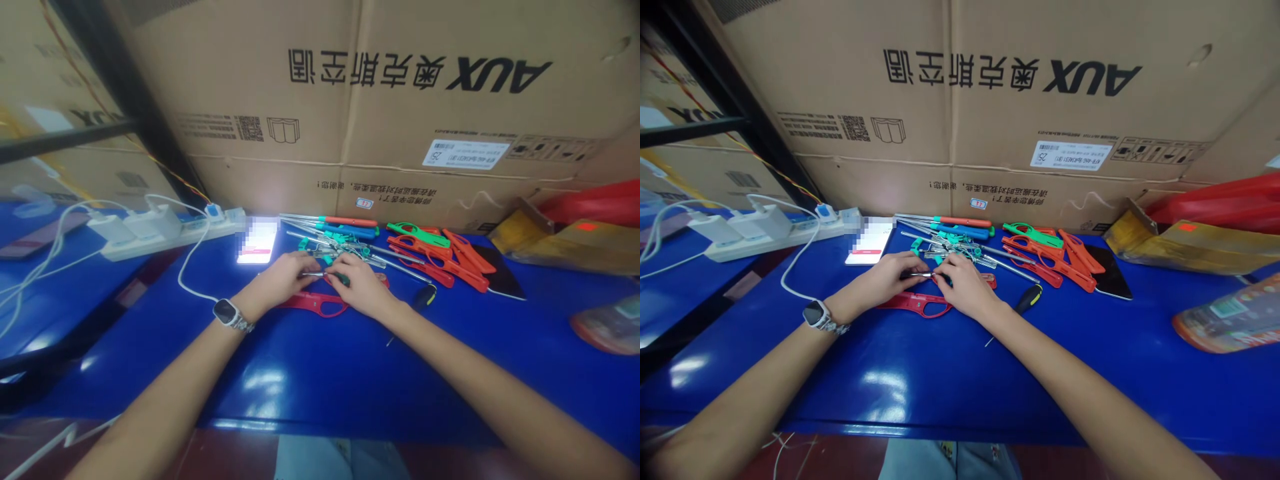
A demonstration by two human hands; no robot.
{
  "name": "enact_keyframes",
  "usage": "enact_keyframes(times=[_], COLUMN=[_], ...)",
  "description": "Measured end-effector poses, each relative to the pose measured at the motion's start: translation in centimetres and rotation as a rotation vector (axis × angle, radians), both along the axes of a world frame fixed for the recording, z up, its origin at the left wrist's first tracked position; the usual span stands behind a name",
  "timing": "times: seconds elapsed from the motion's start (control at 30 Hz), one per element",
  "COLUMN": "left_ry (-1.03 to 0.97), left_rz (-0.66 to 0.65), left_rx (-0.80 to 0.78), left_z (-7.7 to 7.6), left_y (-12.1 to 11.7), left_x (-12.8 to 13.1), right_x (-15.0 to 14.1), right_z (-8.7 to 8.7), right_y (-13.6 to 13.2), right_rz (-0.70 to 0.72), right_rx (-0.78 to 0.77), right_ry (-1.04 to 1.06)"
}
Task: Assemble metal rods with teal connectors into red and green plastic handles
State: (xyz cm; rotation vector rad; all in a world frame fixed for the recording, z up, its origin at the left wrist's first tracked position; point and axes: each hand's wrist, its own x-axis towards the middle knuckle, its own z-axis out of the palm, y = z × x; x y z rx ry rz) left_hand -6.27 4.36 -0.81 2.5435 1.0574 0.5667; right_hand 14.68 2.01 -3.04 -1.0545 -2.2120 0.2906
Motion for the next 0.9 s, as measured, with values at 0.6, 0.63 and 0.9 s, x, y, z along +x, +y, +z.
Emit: enact_keyframes(times=[0.6,0.63,0.9], left_ry=[-0.108,-0.108,-0.140], left_rz=[0.021,0.016,0.017], left_rx=[-0.040,-0.036,-0.104], left_z=[0.16,0.23,0.62], left_y=[0.03,-0.03,-0.18], left_x=[-0.29,-0.26,-0.52], right_x=[-0.07,-0.04,0.03], right_z=[0.01,0.08,0.72], right_y=[0.39,0.30,-0.39], right_rz=[-0.033,-0.030,0.018], right_rx=[-0.059,-0.057,-0.017], right_ry=[0.044,0.042,0.023])
